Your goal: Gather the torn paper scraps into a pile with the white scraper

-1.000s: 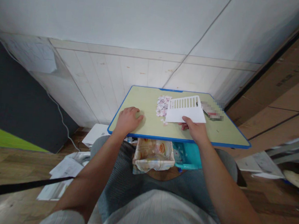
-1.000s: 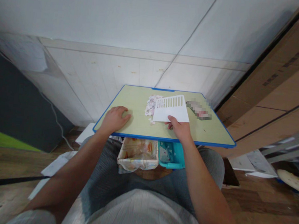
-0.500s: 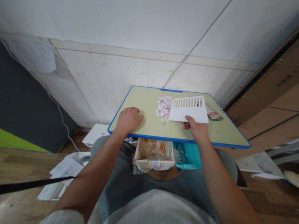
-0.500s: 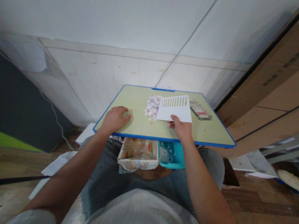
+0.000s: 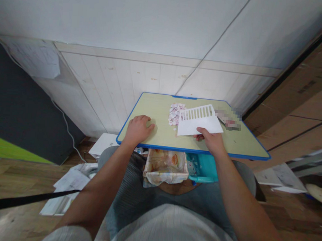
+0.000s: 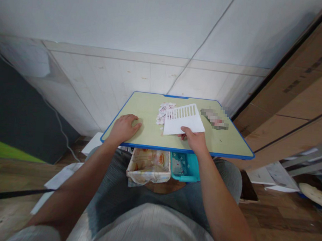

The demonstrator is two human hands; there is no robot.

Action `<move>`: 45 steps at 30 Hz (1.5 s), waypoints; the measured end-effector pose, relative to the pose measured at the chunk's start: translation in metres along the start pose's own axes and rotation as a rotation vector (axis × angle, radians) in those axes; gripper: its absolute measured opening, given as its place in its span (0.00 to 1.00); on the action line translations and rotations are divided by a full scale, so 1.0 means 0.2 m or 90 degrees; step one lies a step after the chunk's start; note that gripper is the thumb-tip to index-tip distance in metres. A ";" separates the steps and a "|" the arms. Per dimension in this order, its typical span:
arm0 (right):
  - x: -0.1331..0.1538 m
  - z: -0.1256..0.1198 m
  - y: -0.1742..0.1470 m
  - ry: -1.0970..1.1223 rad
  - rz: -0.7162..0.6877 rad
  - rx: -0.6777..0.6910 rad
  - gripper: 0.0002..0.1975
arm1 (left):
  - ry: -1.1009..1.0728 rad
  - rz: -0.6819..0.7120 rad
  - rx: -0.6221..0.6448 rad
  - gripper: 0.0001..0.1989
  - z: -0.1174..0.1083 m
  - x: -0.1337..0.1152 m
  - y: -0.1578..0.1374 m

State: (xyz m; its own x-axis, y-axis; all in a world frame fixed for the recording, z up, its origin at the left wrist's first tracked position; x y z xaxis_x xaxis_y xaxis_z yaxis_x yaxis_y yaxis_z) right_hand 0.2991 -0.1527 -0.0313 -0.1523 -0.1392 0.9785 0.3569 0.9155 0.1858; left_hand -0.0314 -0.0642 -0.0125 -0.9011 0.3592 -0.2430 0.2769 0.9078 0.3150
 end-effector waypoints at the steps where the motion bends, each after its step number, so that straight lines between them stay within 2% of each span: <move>1: 0.01 0.00 -0.01 -0.005 0.000 0.008 0.16 | 0.001 0.000 0.000 0.21 0.00 0.00 0.00; 9: 0.03 0.01 -0.02 -0.008 -0.014 0.043 0.19 | -0.003 0.003 -0.007 0.21 0.01 0.01 0.00; 15: 0.05 0.04 -0.04 -0.012 -0.030 0.116 0.17 | -0.017 0.005 -0.017 0.19 0.01 0.02 0.00; 20: 0.06 0.03 -0.04 -0.007 -0.011 0.114 0.16 | -0.011 0.001 -0.012 0.21 0.01 0.01 0.00; 31: 0.07 0.03 -0.05 -0.035 -0.029 0.182 0.15 | -0.011 -0.002 -0.004 0.21 0.01 0.01 0.00; 33: 0.05 0.03 -0.04 -0.018 -0.024 0.172 0.14 | -0.008 -0.001 -0.005 0.22 0.01 0.01 0.00; 35: 0.03 0.02 -0.02 0.011 -0.019 0.126 0.15 | -0.007 0.000 -0.007 0.22 0.01 0.01 0.00; 40: -0.03 -0.05 0.03 0.115 -0.027 -0.075 0.20 | -0.013 0.003 -0.007 0.21 0.01 0.01 0.00; 42: -0.04 -0.05 0.04 0.107 -0.032 -0.091 0.21 | -0.015 0.003 -0.008 0.21 0.01 0.02 0.00; 45: -0.06 -0.04 0.04 0.044 -0.024 -0.059 0.22 | -0.017 0.002 -0.014 0.20 0.01 0.02 0.00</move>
State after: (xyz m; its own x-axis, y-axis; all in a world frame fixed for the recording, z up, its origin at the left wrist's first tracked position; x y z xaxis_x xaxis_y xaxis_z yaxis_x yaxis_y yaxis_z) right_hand 0.3109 -0.1461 -0.0401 -0.1045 -0.2014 0.9739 0.4367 0.8705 0.2269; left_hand -0.0338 -0.0617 -0.0157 -0.8911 0.3677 -0.2660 0.2721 0.9019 0.3353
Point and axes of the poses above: each hand's wrist, its own y-axis towards the middle knuckle, its own z-axis out of the palm, x = y × z, the point moved 6 cm from there along y, towards the middle knuckle, and after that the axes turned 2 degrees about -y, right-handed, at the moved point
